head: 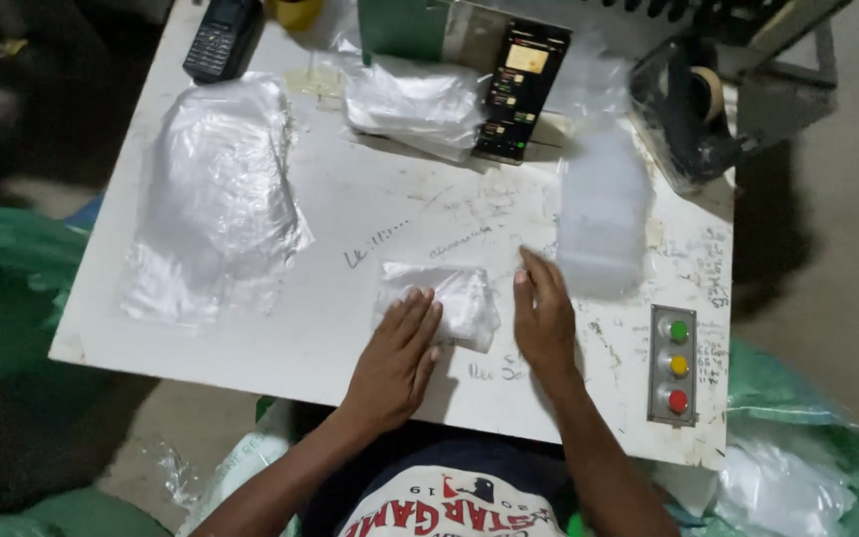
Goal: Organizing and folding small plastic bags on a factory workstation table.
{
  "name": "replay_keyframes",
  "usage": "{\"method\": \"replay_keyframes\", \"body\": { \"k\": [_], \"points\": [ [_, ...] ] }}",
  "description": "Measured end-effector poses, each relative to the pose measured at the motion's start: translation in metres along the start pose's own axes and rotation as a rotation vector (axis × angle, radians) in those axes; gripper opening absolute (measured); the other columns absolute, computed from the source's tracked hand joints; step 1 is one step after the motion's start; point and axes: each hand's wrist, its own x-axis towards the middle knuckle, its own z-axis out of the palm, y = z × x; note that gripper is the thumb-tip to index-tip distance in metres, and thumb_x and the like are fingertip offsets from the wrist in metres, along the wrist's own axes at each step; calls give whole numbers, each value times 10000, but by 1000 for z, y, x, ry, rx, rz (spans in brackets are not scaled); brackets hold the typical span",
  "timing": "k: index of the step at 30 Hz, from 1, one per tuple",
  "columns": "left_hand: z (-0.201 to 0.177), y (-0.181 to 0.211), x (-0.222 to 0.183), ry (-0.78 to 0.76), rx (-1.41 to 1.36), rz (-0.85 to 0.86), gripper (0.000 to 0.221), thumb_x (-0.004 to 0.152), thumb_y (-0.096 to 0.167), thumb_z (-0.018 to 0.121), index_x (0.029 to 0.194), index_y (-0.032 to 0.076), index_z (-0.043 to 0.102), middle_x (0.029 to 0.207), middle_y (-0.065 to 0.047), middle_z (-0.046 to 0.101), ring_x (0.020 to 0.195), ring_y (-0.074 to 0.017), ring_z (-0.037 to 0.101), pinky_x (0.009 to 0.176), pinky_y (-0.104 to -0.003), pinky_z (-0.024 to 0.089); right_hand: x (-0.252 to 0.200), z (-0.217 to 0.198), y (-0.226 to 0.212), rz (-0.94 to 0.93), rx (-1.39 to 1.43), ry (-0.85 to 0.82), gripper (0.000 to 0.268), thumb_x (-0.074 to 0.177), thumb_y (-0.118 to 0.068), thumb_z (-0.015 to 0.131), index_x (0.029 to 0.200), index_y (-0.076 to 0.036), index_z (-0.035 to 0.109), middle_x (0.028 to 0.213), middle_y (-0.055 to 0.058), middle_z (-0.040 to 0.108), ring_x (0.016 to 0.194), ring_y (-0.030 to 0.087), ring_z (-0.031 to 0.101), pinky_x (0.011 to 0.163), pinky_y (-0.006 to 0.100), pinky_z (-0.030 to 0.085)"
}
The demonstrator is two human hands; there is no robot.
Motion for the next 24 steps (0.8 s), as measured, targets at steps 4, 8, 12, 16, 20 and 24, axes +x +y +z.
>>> {"method": "replay_keyframes", "body": {
  "k": [4,8,12,16,20,24],
  "points": [
    [12,-25,16,112,274,4,523,1093,257,367,1543,3,448,1592,-238,435,1494,-406,363,1255,-516,196,-13,21,14,-744,-811,-144,521,1071,-208,401,1509,71,442,1531,322,435,1463,471,376,1241,531,226],
    [18,-34,37,207,308,-54,485,1104,242,399,1482,-38,516,1551,-248,483,1480,-381,401,1262,-483,211,11,27,46,-834,-1024,-497,578,1051,-269,386,1534,47,416,1600,266,399,1507,420,335,1269,506,180],
    [56,-33,35,331,306,205,679,868,414,758,1417,56,582,1405,-278,558,1258,-455,579,1065,-550,451,11,-21,24,-83,-71,-434,510,1090,-301,396,1453,14,565,1517,217,541,1462,354,426,1249,486,267],
    [56,2,37,251,-37,237,105,1004,184,617,1008,117,699,1093,-66,663,1006,-285,648,805,-400,499,-1,-37,15,-185,-288,-170,682,907,90,574,1559,-62,444,1605,177,427,1490,349,366,1235,437,320],
    [29,32,38,78,-1207,-226,234,1036,257,612,1121,46,670,1087,-122,689,995,-248,629,879,-393,488,-7,-70,183,2,95,-347,475,691,-25,928,1122,-15,730,1006,151,781,986,226,708,957,413,535],
    [9,38,15,158,-1157,-673,267,1020,263,603,1113,42,721,1020,-109,685,969,-238,601,881,-407,497,-53,-48,54,233,12,-410,313,849,-122,841,1135,-13,775,947,141,792,761,220,688,727,419,614]
  ]
}}
